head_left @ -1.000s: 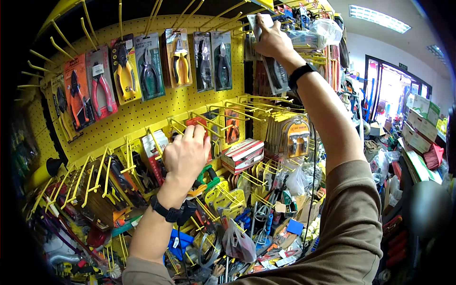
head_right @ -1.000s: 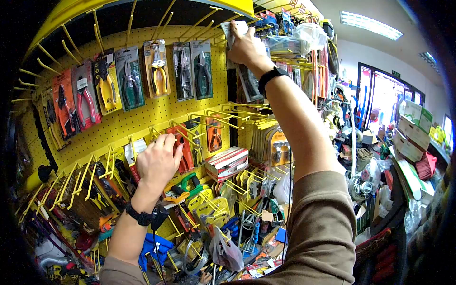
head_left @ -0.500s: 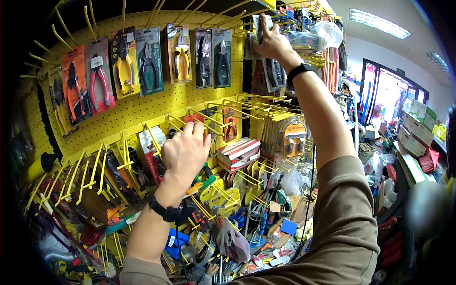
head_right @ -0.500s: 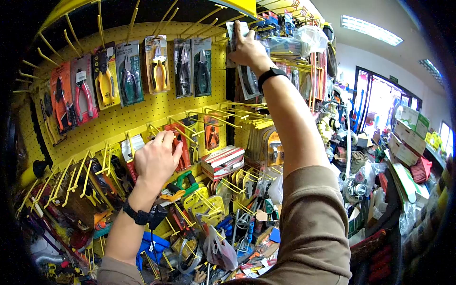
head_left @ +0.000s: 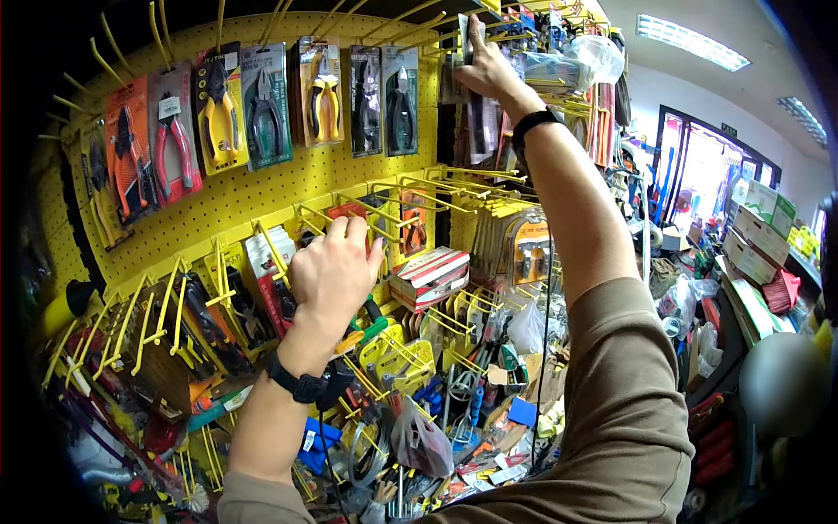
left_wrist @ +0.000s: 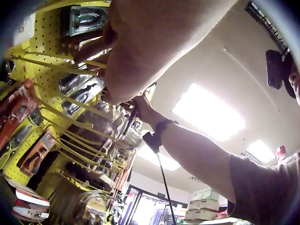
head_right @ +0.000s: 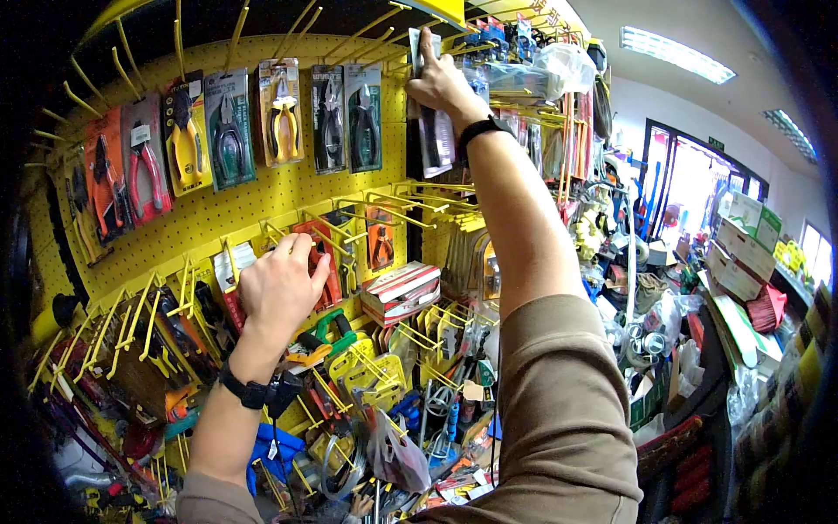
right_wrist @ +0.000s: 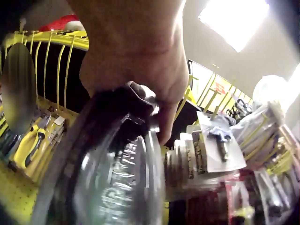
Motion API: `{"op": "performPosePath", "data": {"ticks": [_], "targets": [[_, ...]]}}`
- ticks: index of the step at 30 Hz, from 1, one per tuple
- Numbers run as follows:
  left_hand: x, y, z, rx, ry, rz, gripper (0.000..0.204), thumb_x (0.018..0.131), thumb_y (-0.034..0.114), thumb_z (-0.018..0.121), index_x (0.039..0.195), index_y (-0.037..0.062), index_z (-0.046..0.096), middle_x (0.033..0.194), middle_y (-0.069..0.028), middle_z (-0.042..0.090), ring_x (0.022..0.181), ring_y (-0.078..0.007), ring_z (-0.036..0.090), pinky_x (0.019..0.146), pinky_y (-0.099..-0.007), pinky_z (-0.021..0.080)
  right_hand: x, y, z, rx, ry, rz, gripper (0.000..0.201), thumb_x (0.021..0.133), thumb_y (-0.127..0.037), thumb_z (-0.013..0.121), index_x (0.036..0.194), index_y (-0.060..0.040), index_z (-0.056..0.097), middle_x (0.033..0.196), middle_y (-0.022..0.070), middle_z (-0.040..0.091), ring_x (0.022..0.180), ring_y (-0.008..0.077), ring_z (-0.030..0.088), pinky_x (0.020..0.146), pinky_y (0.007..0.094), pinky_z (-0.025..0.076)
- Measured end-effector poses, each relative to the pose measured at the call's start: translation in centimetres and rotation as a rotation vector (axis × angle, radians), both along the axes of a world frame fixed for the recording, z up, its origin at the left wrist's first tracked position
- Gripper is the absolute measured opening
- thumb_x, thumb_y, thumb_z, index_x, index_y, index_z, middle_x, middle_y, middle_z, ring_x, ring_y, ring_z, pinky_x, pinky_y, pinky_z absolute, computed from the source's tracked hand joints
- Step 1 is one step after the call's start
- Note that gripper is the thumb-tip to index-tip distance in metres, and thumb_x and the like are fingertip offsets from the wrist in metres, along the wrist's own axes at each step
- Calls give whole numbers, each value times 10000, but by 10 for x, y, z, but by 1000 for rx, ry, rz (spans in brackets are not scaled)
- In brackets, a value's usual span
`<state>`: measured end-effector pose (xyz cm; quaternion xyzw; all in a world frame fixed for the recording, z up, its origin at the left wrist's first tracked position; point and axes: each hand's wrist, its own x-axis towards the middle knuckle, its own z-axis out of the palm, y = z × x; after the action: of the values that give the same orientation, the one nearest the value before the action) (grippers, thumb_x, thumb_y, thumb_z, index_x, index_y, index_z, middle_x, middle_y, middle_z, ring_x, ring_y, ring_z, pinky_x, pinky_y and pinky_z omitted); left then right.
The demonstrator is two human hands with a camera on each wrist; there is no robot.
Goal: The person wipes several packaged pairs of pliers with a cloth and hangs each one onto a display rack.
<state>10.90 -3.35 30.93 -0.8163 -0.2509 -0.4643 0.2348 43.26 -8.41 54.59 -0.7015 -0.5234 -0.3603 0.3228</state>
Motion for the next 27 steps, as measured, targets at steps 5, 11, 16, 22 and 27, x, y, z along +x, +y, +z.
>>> {"op": "performPosePath", "data": {"ticks": [5,11,16,22,27], "targets": [[-1,1,-1,17,-1,-6,324,863,420,667,980,118,662,988,-46,707,722,-248,713,591,-392,561,-29,0,9,-209,-160,-346,929,794,-189,577,1576,-341,99,1151,338,604,1050,468,644,862,499,573],[-3,3,-2,-23,18,-9,317,856,393,668,1021,123,654,1071,-43,700,760,-243,717,603,-394,570,-15,75,-10,-287,-564,-374,644,937,-416,588,1432,-23,467,1493,433,229,1130,606,544,936,569,519],[-2,6,-4,17,10,-23,319,827,360,703,1026,119,639,1039,-44,703,729,-229,713,577,-371,567,-14,103,-3,-218,-193,-283,1129,845,-514,682,1572,-133,-94,1310,529,369,1168,553,551,997,464,500],[-3,10,-6,69,-7,-42,323,819,356,713,1011,109,635,1047,-64,704,713,-222,710,567,-353,571,-15,118,-7,-190,-63,-236,1136,856,-564,652,1568,-132,-120,1291,521,398,1128,554,575,971,457,508],[-3,9,-6,43,23,-20,328,819,369,712,1011,116,631,1082,-74,698,729,-222,712,565,-348,571,-11,147,-10,-129,-49,-269,1161,857,-672,601,1559,-140,-155,1382,500,322,1134,573,562,973,456,508]]}}
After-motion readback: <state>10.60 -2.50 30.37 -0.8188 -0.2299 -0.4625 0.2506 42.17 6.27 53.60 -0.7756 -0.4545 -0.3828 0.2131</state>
